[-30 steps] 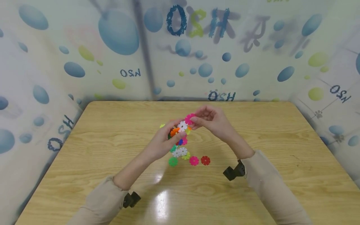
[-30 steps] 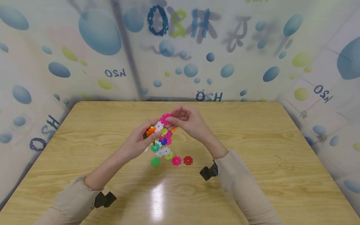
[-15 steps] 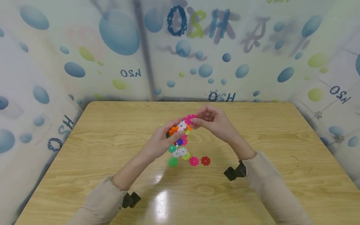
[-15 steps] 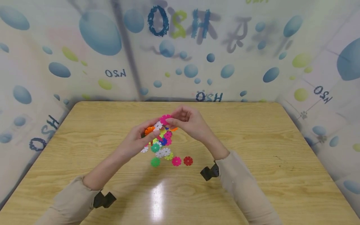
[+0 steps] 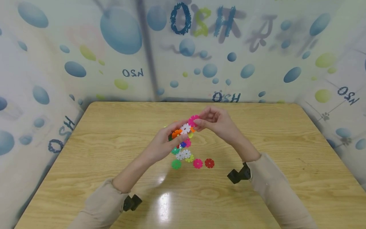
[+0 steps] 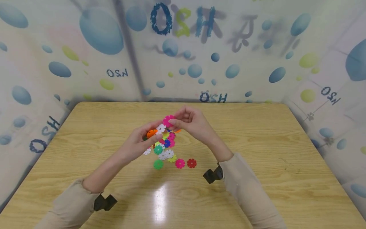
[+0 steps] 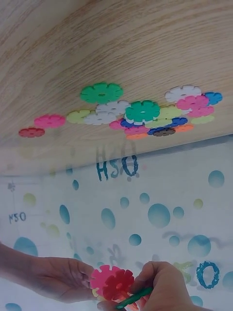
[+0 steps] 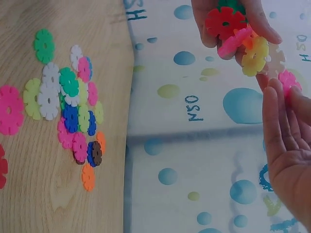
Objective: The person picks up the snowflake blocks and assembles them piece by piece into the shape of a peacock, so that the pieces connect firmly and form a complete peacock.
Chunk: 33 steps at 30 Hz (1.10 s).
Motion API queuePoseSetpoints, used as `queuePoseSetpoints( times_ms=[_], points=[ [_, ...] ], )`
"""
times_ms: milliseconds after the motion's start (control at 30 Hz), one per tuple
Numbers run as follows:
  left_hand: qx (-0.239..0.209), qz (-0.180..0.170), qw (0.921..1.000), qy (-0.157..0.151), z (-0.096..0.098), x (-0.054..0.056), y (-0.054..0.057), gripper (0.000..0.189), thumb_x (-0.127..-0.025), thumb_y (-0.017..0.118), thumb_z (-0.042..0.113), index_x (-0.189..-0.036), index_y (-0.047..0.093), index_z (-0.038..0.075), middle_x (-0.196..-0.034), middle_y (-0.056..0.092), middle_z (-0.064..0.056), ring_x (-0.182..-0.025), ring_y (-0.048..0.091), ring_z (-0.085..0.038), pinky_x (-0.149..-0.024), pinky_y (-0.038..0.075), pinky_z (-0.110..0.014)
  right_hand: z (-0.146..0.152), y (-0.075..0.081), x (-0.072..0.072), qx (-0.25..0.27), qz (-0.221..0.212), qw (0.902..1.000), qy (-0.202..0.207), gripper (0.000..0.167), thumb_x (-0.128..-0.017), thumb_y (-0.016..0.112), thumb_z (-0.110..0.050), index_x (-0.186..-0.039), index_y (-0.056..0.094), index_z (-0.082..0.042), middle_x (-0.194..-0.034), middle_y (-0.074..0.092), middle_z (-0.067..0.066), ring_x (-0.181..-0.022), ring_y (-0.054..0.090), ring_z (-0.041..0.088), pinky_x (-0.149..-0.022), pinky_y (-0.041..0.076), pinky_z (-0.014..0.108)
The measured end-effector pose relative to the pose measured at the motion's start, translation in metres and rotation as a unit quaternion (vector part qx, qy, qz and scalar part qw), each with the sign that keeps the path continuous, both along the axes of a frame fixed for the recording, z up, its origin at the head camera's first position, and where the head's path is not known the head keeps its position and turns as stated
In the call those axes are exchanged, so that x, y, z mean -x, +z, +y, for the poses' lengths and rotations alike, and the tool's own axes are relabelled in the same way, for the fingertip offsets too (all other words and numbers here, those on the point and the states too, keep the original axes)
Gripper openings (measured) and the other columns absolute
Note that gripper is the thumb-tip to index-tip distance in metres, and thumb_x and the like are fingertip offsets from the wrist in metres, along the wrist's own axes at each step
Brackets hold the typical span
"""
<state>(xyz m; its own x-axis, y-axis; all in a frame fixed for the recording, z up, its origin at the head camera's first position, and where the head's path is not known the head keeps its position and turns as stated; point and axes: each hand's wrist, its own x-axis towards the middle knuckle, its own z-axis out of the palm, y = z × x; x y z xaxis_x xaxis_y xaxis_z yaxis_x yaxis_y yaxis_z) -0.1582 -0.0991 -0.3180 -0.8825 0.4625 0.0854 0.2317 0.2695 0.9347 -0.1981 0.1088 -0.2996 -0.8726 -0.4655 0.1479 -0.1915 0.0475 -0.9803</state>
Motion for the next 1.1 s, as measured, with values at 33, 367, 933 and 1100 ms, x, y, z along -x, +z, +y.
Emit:
queuePoseSetpoints(
  times_ms=[33, 367, 933, 1100],
  points=[
    [0.001, 0.001, 1.0, 0.0, 0.0, 0.0, 0.001, 0.049, -0.093, 0.052, 0.021, -0.138, 0.038, 0.009, -0.131, 0.051, -0.009, -0.107, 0.054, -0.022, -0.092, 0.048, -0.035, 0.0, 0.0, 0.0, 0.002, 0.0, 1.0, 0.002, 0.011, -0.086, 0.06, -0.006, -0.093, 0.055, 0.001, -0.078, 0.068, -0.006, -0.07, 0.067, 0.013, -0.072, 0.056, 0.033],
    [-0.01, -0.015, 0.9995, 0.027, 0.004, -0.001, 0.004, 0.045, -0.093, 0.053, 0.021, -0.135, 0.042, 0.012, -0.123, 0.055, -0.011, -0.095, 0.056, -0.02, -0.082, 0.052, -0.027, 0.003, 0.001, -0.005, 0.011, 0.014, 0.9998, -0.005, 0.011, -0.086, 0.061, -0.007, -0.093, 0.055, 0.0, -0.077, 0.068, -0.008, -0.069, 0.067, 0.011, -0.073, 0.056, 0.032],
    [-0.002, -0.039, 0.9973, 0.063, 0.004, 0.002, 0.01, 0.05, -0.09, 0.056, 0.03, -0.135, 0.044, 0.013, -0.14, 0.044, -0.004, -0.127, 0.044, -0.022, -0.1, 0.042, -0.038, -0.005, 0.007, -0.012, -0.058, 0.107, 0.9907, -0.061, 0.012, -0.081, 0.066, -0.006, -0.084, 0.061, 0.004, -0.077, 0.068, 0.02, -0.068, 0.068, 0.021, -0.069, 0.056, 0.03],
    [-0.008, -0.048, 0.9971, 0.059, 0.004, 0.003, 0.012, 0.048, -0.09, 0.057, 0.027, -0.135, 0.045, 0.014, -0.141, 0.043, -0.004, -0.117, 0.053, -0.021, -0.089, 0.05, -0.028, -0.004, 0.006, -0.012, -0.052, 0.112, 0.991, -0.052, 0.011, -0.081, 0.065, -0.005, -0.082, 0.06, 0.005, -0.075, 0.067, 0.02, -0.065, 0.068, 0.014, -0.068, 0.056, 0.03]
  ],
)
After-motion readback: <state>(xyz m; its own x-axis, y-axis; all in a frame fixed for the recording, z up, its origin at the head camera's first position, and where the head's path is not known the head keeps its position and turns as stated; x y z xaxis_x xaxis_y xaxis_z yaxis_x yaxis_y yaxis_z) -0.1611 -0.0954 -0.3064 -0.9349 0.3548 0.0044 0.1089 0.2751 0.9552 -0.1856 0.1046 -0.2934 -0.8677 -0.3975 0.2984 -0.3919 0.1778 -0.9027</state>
